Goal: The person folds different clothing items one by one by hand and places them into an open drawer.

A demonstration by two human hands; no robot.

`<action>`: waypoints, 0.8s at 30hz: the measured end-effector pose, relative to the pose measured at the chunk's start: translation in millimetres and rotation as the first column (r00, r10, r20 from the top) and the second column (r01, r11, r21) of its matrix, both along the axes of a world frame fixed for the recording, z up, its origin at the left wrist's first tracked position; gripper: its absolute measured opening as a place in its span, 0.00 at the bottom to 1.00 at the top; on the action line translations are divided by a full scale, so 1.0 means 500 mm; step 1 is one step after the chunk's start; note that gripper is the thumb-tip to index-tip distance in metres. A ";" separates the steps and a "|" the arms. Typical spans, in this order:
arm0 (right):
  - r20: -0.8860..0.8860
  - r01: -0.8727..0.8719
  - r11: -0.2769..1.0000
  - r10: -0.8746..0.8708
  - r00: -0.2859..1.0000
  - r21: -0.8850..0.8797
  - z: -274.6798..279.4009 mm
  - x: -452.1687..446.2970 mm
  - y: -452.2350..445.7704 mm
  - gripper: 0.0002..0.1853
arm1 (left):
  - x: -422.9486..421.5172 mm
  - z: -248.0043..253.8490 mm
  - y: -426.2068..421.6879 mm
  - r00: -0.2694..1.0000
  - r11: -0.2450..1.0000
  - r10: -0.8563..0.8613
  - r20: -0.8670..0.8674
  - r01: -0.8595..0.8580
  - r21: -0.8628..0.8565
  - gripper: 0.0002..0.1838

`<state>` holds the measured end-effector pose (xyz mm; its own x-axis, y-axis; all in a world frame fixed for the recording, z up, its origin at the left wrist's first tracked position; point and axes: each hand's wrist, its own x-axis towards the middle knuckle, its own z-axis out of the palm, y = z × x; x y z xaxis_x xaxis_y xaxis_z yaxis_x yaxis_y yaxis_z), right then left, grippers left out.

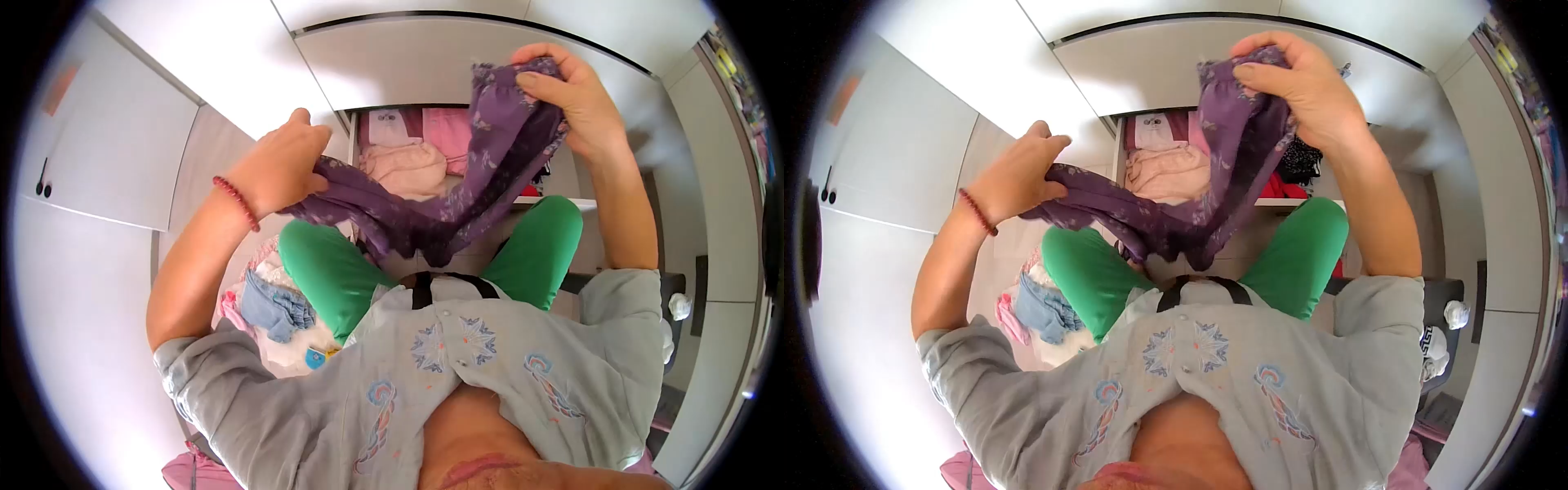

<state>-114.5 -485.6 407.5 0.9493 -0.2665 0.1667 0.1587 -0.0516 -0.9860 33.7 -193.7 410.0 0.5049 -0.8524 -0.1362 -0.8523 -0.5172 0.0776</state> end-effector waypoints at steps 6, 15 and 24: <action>0.035 0.008 0.978 -0.016 0.999 0.209 -0.001 0.009 -0.021 0.07 | 0.060 -0.013 0.041 0.888 0.999 -0.040 0.457 0.019 0.050 0.03; 0.260 0.116 0.916 -0.228 0.938 0.385 0.032 0.049 0.029 0.12 | 0.072 0.054 0.010 0.997 0.747 -0.007 0.078 0.057 -0.663 0.13; 0.267 -0.004 0.914 -0.114 0.957 0.405 0.078 0.035 0.053 0.09 | 0.030 0.114 -0.001 0.666 0.863 0.049 -0.744 -0.404 -0.304 0.14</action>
<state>-97.2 -459.0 446.6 0.8612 -0.4165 0.2914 0.4382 0.3177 -0.8409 48.6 -194.3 466.8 0.5947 -0.7792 -0.1978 -0.3101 -0.4493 0.8378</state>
